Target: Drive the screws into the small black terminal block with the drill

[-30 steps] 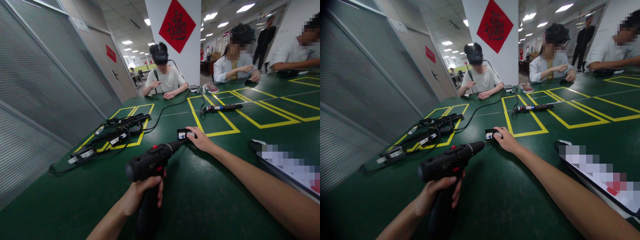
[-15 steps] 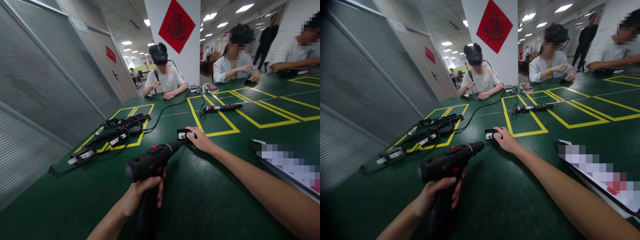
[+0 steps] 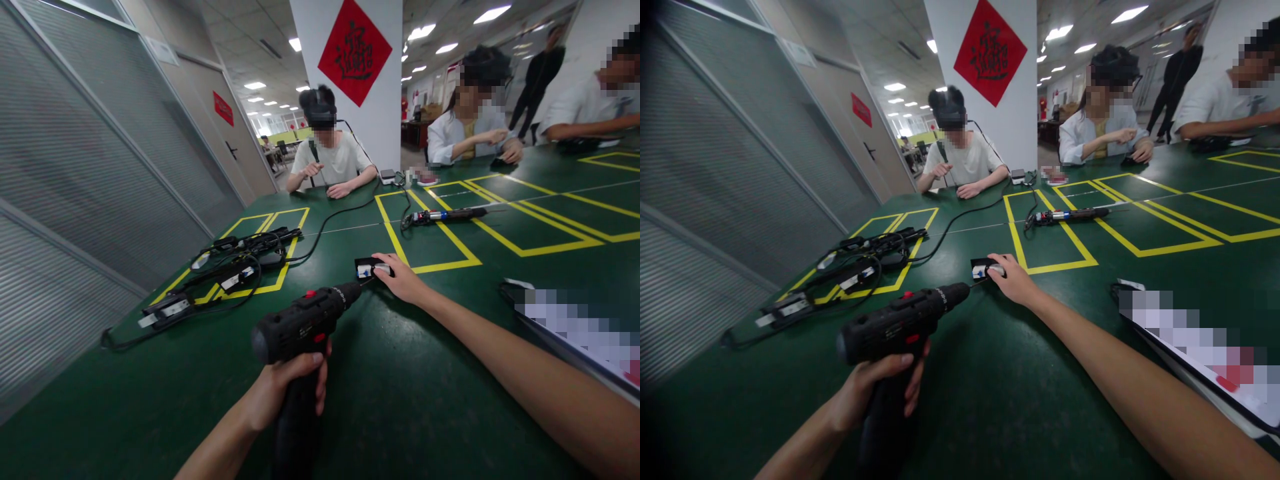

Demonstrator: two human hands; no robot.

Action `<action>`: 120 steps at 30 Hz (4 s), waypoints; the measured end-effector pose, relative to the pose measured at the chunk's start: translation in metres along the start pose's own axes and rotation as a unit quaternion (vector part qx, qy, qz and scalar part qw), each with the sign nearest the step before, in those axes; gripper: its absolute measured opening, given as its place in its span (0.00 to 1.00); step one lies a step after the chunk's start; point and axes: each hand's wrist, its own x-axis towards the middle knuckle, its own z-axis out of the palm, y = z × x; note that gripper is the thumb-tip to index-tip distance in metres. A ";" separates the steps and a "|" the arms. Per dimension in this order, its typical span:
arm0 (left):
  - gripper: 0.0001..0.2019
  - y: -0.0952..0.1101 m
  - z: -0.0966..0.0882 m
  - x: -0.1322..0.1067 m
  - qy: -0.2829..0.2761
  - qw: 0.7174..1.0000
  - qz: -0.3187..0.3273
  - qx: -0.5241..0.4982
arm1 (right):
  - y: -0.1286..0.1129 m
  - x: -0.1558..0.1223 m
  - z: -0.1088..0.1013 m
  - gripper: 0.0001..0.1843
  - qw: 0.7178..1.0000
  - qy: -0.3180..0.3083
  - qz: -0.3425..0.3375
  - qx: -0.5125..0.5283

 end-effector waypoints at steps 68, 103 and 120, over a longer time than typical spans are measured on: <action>0.14 0.001 0.002 -0.003 0.002 0.999 0.013 0.031 | 0.002 0.001 0.001 0.18 1.000 0.007 -0.014 -0.002; 0.14 0.001 0.003 -0.002 0.014 1.000 0.012 0.018 | 0.002 0.000 0.001 0.18 1.000 0.005 -0.009 -0.002; 0.16 0.000 0.001 -0.003 -0.007 1.000 0.008 0.005 | 0.001 0.000 0.000 0.18 1.000 0.002 -0.004 -0.004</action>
